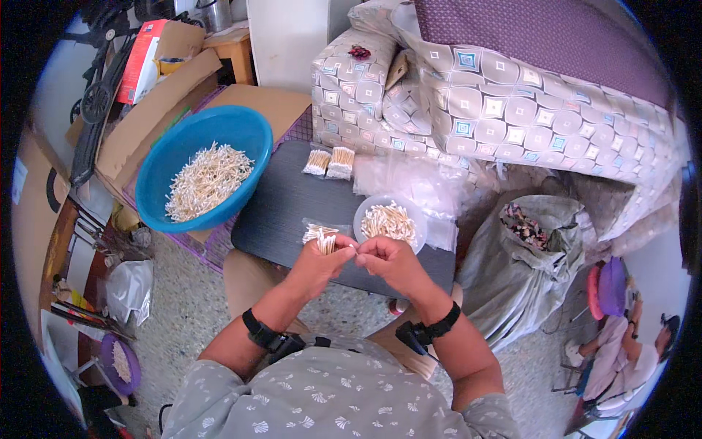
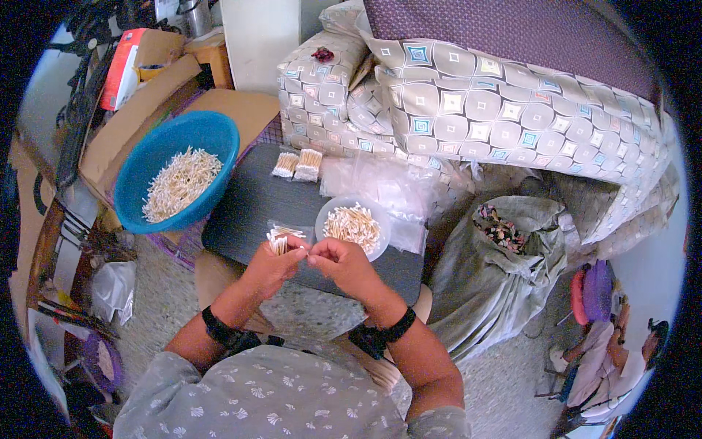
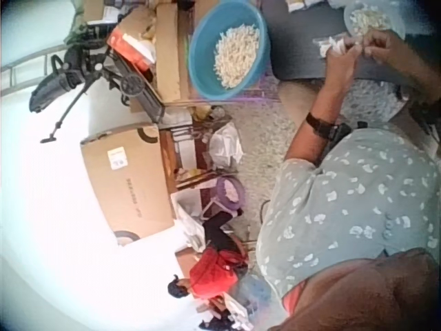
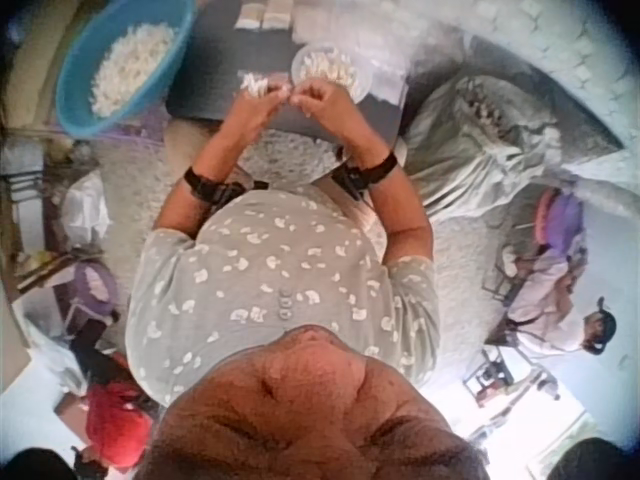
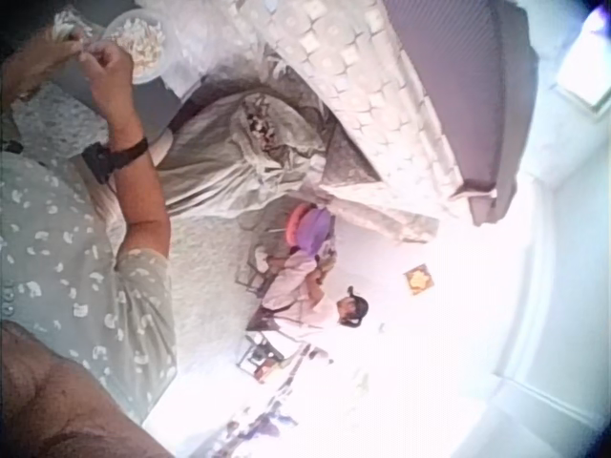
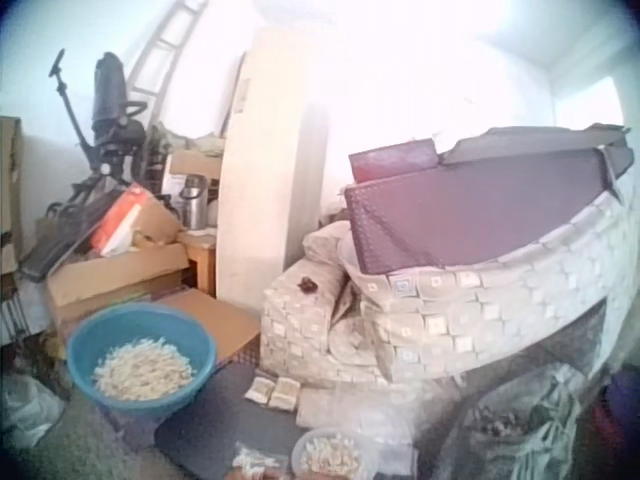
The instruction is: Packaging cotton swabs into small plastic bags.
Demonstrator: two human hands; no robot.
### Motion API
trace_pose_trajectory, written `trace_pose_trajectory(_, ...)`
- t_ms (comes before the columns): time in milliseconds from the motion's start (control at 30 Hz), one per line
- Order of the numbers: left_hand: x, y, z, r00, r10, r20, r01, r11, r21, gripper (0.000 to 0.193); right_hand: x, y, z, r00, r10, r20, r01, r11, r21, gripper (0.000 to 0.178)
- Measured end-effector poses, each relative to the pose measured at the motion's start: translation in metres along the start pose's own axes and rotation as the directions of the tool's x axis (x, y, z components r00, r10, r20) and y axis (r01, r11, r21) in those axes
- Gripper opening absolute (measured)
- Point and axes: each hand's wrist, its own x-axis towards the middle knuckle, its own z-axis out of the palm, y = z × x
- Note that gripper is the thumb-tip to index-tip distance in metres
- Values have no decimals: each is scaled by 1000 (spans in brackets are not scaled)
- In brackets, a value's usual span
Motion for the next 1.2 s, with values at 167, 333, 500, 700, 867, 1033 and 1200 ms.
trace_pose_trajectory(167, -5, 4, 1, 1000, 20, -21, -19, 999, 38, 11, -13, 1, -2, 999, 30, 12, -28, 993, -112, 13)
trace_pose_trajectory(333, -7, 0, 3, 999, 48, 4, -48, 997, 58, 13, -18, 0, 1, 995, -28, -96, 17, 994, -107, 12)
trace_pose_trajectory(500, -8, 2, 5, 999, 39, 19, -40, 997, 70, 14, -20, 0, 3, 984, -45, -170, 13, 982, -187, 13)
trace_pose_trajectory(700, -10, 1, 4, 1000, -30, 8, 29, 999, 31, 14, -20, 5, 4, 954, -181, -240, 140, 974, -178, 13)
trace_pose_trajectory(867, -10, -1, 8, 993, -115, 29, 109, 979, 171, 15, -21, 8, 2, 955, -157, -252, 150, 988, -49, 12)
trace_pose_trajectory(1033, -10, -5, 10, 989, -107, 100, 83, 972, 221, 11, -23, -1, 6, 975, -146, -167, 146, 989, -15, 9)
trace_pose_trajectory(1200, -10, -10, 8, 985, -85, 149, 54, 979, 198, 12, -24, 5, 6, 978, -180, -109, 168, 980, -111, 7)
